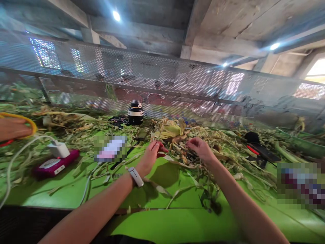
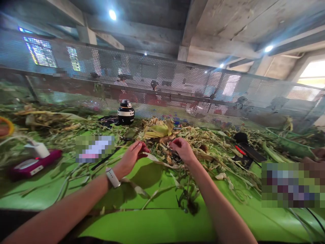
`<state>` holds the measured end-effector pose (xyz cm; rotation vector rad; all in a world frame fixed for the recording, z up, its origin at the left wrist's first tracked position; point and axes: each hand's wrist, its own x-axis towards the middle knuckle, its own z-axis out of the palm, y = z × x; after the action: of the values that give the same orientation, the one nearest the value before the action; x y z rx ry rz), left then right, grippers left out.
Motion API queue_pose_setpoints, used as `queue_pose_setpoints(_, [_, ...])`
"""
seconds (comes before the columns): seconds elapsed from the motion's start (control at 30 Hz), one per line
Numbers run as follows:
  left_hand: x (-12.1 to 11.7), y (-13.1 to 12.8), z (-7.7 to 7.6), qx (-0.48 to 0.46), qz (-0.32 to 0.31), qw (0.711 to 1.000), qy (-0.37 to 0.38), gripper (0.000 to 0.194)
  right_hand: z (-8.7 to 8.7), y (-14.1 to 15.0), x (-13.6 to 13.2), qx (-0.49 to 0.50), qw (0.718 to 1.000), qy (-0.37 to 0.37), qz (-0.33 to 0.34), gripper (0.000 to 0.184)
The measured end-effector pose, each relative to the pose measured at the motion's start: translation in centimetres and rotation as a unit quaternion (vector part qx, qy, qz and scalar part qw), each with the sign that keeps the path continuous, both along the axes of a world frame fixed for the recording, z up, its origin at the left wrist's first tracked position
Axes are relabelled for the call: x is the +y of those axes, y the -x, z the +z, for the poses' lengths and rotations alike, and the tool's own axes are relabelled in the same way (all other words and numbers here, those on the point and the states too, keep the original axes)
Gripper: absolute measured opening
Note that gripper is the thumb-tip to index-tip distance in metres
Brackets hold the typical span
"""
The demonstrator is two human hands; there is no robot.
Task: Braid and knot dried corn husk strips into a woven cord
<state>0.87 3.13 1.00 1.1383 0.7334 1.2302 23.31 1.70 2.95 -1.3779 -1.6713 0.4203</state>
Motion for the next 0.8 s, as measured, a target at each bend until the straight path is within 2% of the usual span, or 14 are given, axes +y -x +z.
queue_pose_setpoints(0.03, [-0.1, 0.0, 0.1, 0.001, -0.004, 1.0, 0.0, 0.024, 0.1, 0.1, -0.2, -0.025, 1.0, -0.004, -0.001, 0.019])
queue_pose_setpoints(0.1, [-0.3, -0.1, 0.1, 0.008, -0.011, 1.0, -0.003, 0.024, 0.1, 0.6, -0.8, -0.137, 0.991, -0.002, 0.005, 0.012])
queue_pose_setpoints(0.2, [-0.5, -0.1, 0.3, 0.022, -0.022, 0.999, -0.011, 0.025, -0.3, 1.8, -1.8, -0.328, 0.944, 0.042, -0.001, 0.006])
queue_pose_setpoints(0.27, [-0.6, -0.2, 0.3, 0.027, -0.026, 0.999, -0.014, 0.025, -0.7, 2.5, -2.3, -0.396, 0.915, 0.067, -0.024, 0.007])
queue_pose_setpoints(0.33, [-0.7, -0.2, 0.4, 0.029, -0.033, 0.999, -0.016, 0.025, -1.1, 2.9, -2.3, -0.417, 0.904, 0.082, -0.038, 0.006])
queue_pose_setpoints(0.4, [-0.8, -0.2, 0.4, 0.028, -0.04, 0.999, -0.018, 0.024, -1.2, 3.0, -2.1, -0.396, 0.913, 0.089, -0.036, 0.007])
queue_pose_setpoints(0.43, [-0.8, -0.2, 0.4, 0.027, -0.042, 0.999, -0.018, 0.023, -1.2, 2.9, -1.9, -0.365, 0.926, 0.088, -0.028, 0.007])
queue_pose_setpoints(0.5, [-0.9, -0.3, 0.3, 0.025, -0.041, 0.999, -0.013, 0.023, -0.8, 2.7, -1.6, -0.252, 0.964, 0.087, -0.004, 0.003])
queue_pose_setpoints(0.57, [-0.8, -0.3, 0.3, 0.02, -0.043, 0.999, 0.0, 0.023, 0.0, 2.5, -1.5, -0.098, 0.991, 0.091, 0.029, 0.013])
queue_pose_setpoints(0.67, [-0.9, -0.3, 0.5, 0.009, -0.062, 0.998, 0.024, 0.021, 1.2, 2.3, -1.8, 0.073, 0.99, 0.098, 0.067, 0.03])
queue_pose_setpoints(0.73, [-1.0, -0.4, 0.6, 0.001, -0.086, 0.996, 0.037, 0.02, 1.6, 2.5, -2.1, 0.111, 0.985, 0.099, 0.081, 0.035])
queue_pose_setpoints(0.8, [-1.1, -0.5, 0.7, -0.002, -0.108, 0.993, 0.045, 0.02, 1.7, 2.8, -2.4, 0.101, 0.989, 0.079, 0.077, 0.034])
